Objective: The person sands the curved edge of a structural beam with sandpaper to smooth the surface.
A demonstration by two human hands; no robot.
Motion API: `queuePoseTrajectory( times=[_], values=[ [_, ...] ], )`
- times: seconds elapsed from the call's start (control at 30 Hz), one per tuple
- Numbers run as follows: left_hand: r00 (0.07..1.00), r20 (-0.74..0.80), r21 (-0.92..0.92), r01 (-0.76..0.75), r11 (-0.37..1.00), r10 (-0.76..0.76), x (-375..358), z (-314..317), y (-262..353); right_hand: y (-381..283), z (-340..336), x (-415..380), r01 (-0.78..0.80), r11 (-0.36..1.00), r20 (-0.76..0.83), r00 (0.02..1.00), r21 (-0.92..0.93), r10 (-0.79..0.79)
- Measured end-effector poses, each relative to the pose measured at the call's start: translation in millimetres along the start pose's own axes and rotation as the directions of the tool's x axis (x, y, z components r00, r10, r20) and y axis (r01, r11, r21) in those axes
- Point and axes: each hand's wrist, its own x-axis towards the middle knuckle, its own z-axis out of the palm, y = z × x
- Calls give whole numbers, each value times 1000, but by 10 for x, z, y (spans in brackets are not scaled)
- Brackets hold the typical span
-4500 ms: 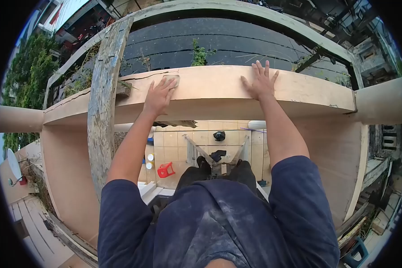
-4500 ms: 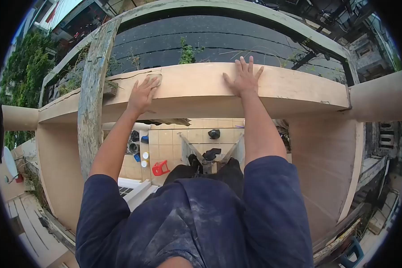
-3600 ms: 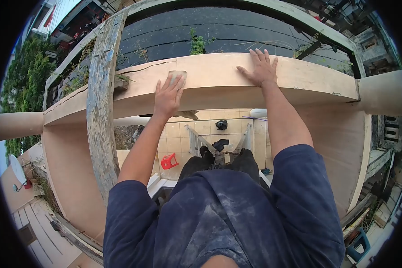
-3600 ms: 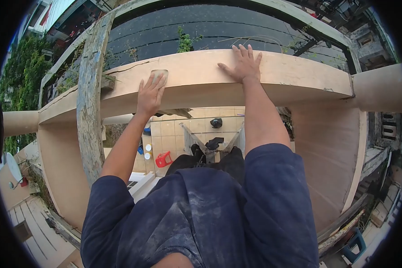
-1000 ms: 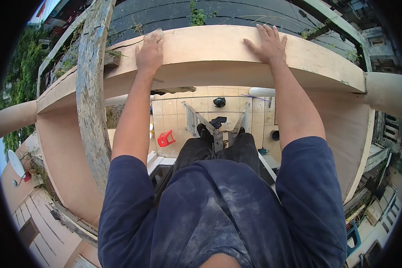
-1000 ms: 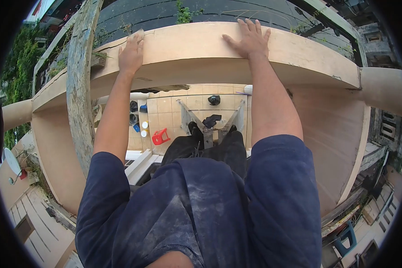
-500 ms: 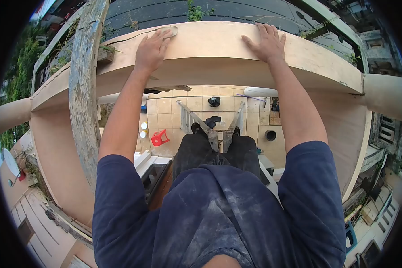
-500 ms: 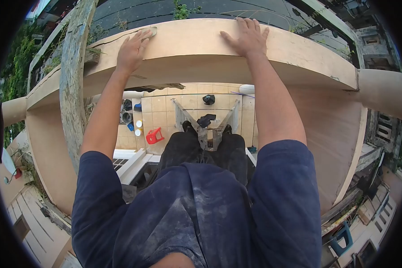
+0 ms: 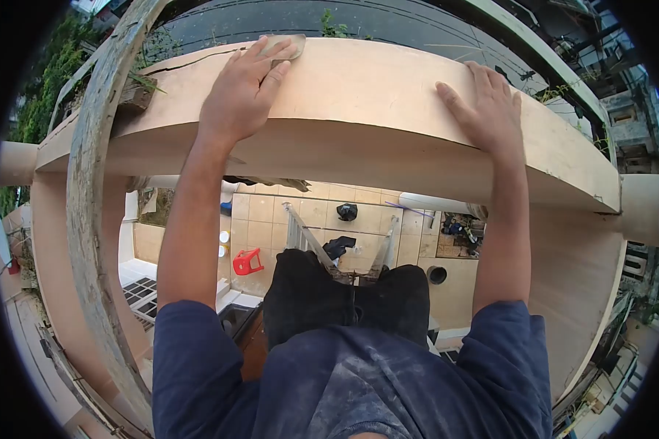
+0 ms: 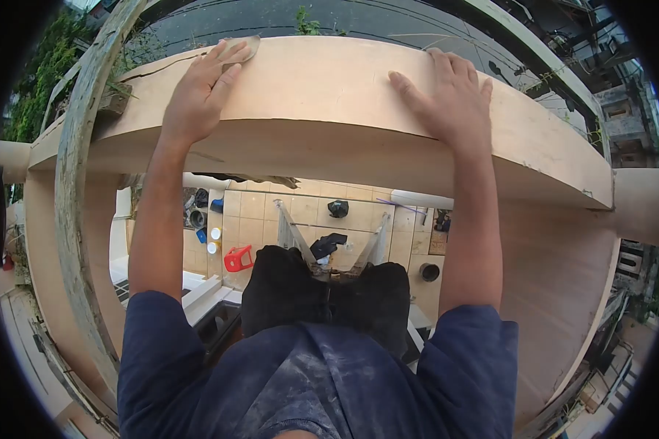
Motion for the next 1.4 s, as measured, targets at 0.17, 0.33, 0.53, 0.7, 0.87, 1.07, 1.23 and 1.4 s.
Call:
queuePoseTrajectory(
  times=[0.17, 0.33, 0.53, 0.7, 0.87, 1.07, 1.23, 1.4],
  values=[
    [984, -137, -56, -126, 990, 117, 5, 66, -126, 48, 86, -16, 17, 1000, -65, 998, 9, -17],
    [999, -38, -343, 14, 939, -28, -15, 0, -78, 96, 35, -60, 48, 992, -78, 996, 118, -39],
    [970, 179, -327, 216, 920, -165, -20, -128, -188, 145, 92, -38, 87, 972, -187, 981, 217, -46],
    [949, 59, -374, 308, 875, -309, -202, -106, 378, 44, 76, -155, -114, 777, 97, 993, 619, 69],
    [932, -50, -324, -354, 877, 358, -209, 23, 59, 74, -2, -93, 51, 979, -129, 991, 197, -26],
    [885, -95, 105, -447, 888, 456, -498, 127, 664, -85, -127, -233, 61, 958, -70, 997, 279, -43],
    [981, -135, -19, -143, 990, 139, -304, 34, 435, 27, -19, -182, 212, 931, -172, 971, 297, -166],
    [930, -228, 37, -288, 957, 289, -331, 292, 1005, 3, -71, -199, 287, 906, -197, 952, 310, -234]
  ],
)
